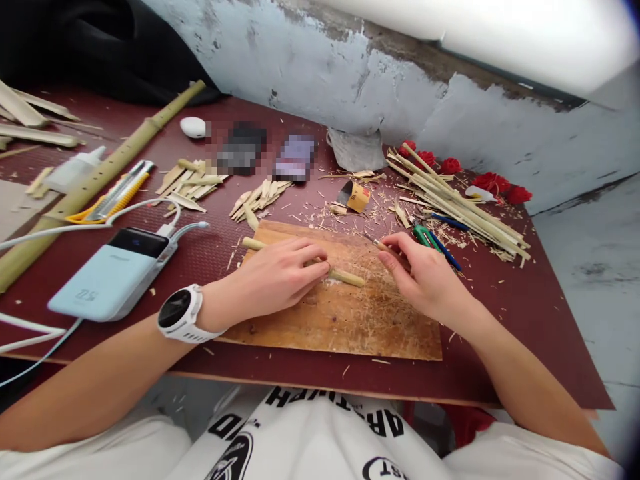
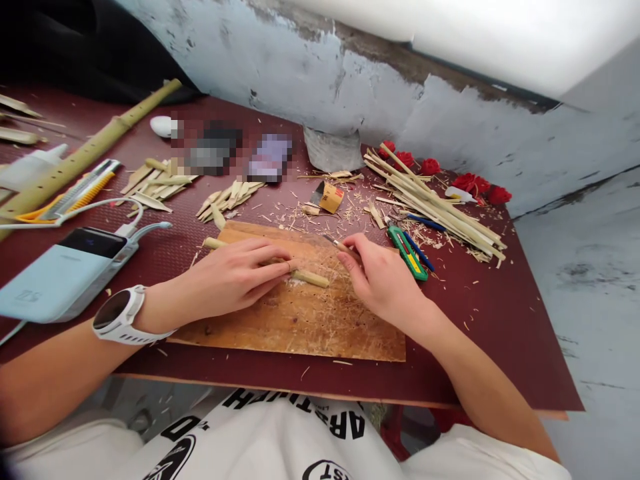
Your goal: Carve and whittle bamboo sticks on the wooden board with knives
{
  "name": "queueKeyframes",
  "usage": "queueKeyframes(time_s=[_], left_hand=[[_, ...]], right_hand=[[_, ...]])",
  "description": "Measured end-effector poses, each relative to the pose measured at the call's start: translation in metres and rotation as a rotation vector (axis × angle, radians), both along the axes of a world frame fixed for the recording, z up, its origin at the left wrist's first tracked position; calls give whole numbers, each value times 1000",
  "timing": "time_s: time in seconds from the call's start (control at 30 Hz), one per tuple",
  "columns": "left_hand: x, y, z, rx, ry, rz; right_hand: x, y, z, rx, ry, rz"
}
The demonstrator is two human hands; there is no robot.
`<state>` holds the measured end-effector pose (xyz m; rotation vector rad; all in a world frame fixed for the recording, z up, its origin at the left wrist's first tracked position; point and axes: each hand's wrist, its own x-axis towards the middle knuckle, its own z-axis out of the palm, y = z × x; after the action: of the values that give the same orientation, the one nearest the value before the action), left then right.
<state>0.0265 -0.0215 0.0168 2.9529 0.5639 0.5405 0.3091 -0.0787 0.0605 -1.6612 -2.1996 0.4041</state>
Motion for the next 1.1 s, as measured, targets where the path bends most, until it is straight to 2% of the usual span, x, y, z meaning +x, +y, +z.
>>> queueKeyframes(time_s=[0.13,0.3,0.5,0.63,0.83,1.1], left_hand=[[0,-4,-5,-7,23,-4],[5,-15,-8,-101,-38,31],[4,-13,-2,-250,-130,12],[2,0,-2,-187,-151,82],[5,15,-14,-218,-62,-32],[4,17,-17,-232,29,-45]], right_hand=[[-9,-23,-8,18,7,-18],[-18,-39,-24,86,-45,-15],[-19,-41,-36,111,-62,-5],[-17,-42,-42,113,-156,41],[-17,-45,-51,136,-283,100],[-21,-42,-52,169,-282,115]])
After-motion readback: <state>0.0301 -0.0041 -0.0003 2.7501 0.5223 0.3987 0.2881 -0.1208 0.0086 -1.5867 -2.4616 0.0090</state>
